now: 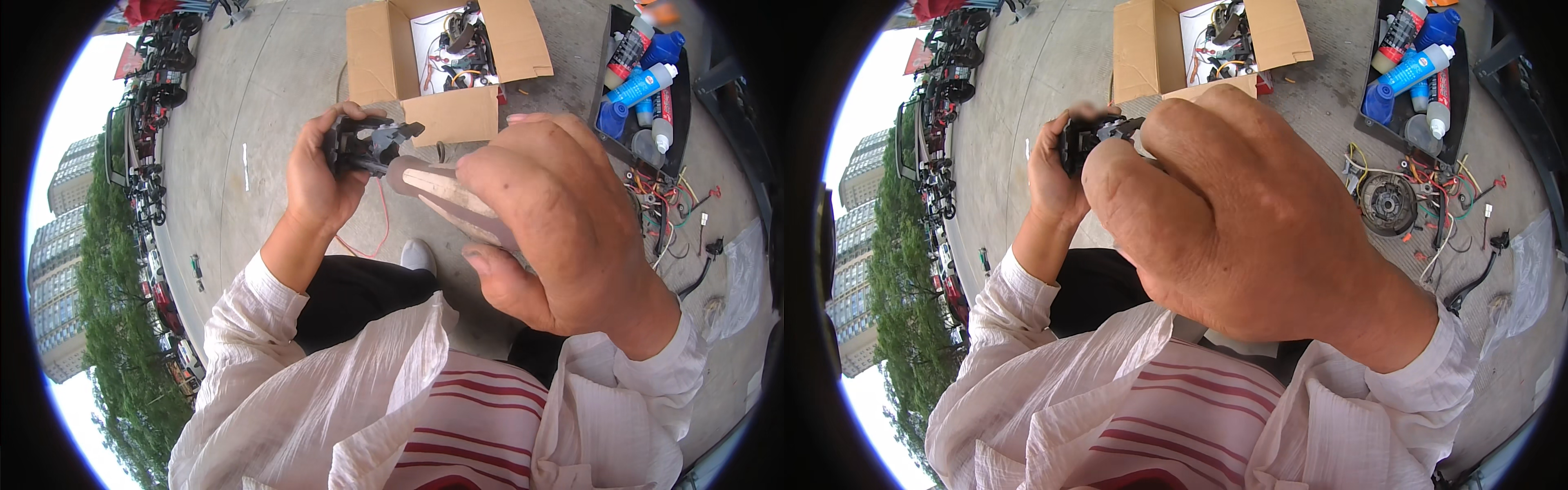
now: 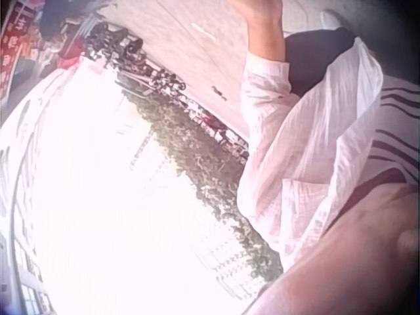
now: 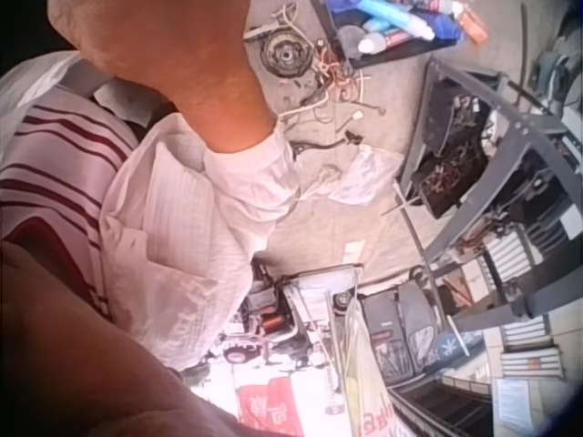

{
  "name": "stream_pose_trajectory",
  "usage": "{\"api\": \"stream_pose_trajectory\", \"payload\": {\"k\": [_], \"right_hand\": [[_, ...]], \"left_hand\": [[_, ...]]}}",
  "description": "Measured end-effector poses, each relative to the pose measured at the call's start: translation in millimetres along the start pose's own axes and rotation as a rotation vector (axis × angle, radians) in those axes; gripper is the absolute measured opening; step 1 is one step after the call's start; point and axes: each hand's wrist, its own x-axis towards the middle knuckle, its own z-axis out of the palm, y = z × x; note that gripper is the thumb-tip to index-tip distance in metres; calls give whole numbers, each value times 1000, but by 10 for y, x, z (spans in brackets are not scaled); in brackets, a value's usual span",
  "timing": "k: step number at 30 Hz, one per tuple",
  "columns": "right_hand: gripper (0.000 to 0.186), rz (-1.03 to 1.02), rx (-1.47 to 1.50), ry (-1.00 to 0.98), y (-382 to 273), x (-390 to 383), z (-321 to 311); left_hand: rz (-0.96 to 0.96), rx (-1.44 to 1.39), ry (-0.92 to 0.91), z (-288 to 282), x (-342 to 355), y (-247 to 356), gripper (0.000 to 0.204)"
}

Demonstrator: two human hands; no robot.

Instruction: The person works on a small black electronic component with wires, using a screwdriver to adjust internal parts and pliers to manipulate the casing. The person handles the component repeatedly, turning it over and making adjustments while seated on the ground.

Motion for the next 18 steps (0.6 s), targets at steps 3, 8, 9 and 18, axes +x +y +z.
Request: {"api": "stream_pose_trajectory", "payload": {"k": [3, 8, 9, 18], "right_hand": [[44, 25, -58, -123, -37, -57, -81], [44, -92, -25, 82, 86, 47, -2], [44, -62, -12, 80, 70, 52, -11], [45, -55, -104, 4, 63, -10, -29]], "left_hand": [[-31, -9, -51, -70, -15, 8, 30], [-11, -13, 14, 39, -7, -1, 30], [-6, -3, 8, 44, -9, 1, 30], [-23, -3, -70, -55, 5, 26, 30]]}}
